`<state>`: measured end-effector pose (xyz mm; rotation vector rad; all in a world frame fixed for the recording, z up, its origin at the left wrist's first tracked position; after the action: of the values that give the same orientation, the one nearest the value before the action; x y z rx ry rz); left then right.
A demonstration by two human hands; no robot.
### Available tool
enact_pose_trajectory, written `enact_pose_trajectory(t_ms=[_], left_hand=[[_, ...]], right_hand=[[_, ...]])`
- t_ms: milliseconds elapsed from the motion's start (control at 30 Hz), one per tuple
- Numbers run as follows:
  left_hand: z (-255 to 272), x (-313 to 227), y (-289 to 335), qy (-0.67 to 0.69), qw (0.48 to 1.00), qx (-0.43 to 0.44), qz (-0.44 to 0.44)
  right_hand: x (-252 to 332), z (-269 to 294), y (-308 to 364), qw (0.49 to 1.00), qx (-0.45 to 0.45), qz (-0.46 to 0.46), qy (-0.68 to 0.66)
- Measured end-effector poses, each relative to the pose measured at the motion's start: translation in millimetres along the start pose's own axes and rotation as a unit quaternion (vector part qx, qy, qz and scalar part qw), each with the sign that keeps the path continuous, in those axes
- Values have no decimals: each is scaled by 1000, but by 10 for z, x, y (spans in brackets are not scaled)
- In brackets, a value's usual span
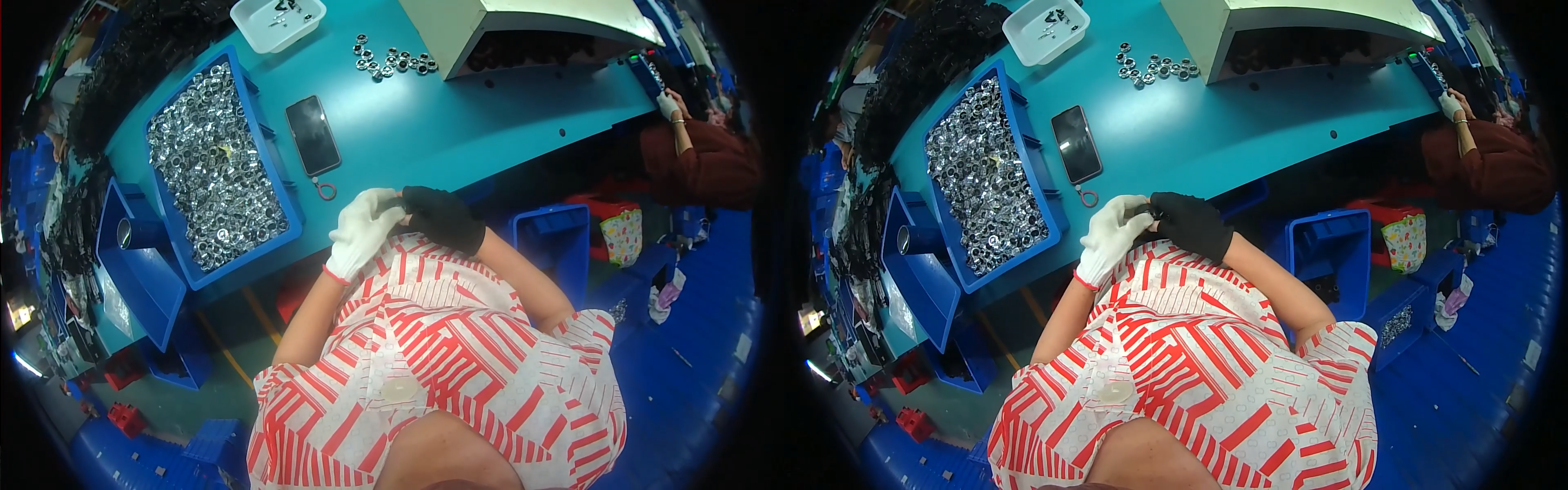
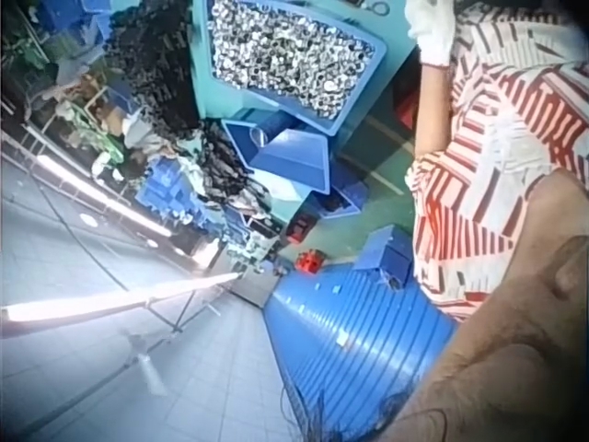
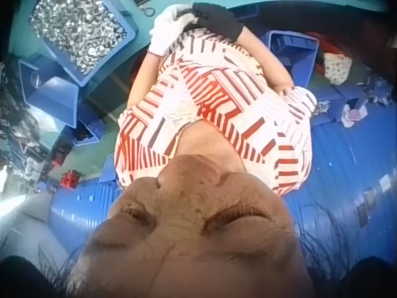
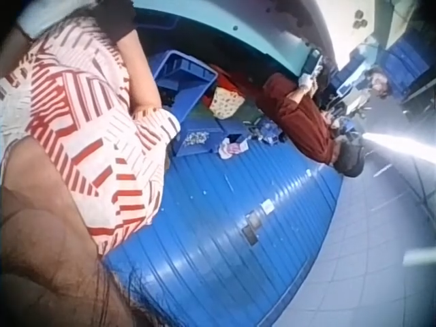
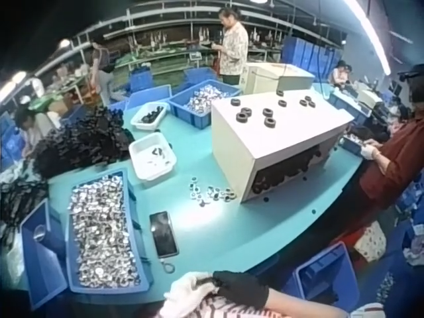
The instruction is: The recorder is manually assembling small mechanical components, including rings and housings, at a factory workbench.
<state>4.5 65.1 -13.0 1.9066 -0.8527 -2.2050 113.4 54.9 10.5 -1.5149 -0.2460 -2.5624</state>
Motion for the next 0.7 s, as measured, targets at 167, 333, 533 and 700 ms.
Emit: enact_pose_trajectory(t_ms=[167,333,533,700], left_hand=[[-15,-5,55,92,995,-33,38],[42,98,70,-7,997,-72,41],[5,102,84,149,985,-60,58],[-70,141,57,193,978,-4,81]], right_hand=[[172,32,-36,984,-19,46,170],[227,-62,33,976,-30,88,196],[152,6,9,989,-62,69,115],[-165,-10,-52,978,-18,-104,-182]])
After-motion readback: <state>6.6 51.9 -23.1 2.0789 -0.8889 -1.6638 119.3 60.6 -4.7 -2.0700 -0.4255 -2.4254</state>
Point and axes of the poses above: each hand's wrist, its own y-axis away from the middle knuckle, its own z-axis out of the back of the hand, x = y × z, the point moved 10 cm from there along -y, towards the middle knuckle, and after that the axes turned 6 degrees about -x, right-handed, at the moved point
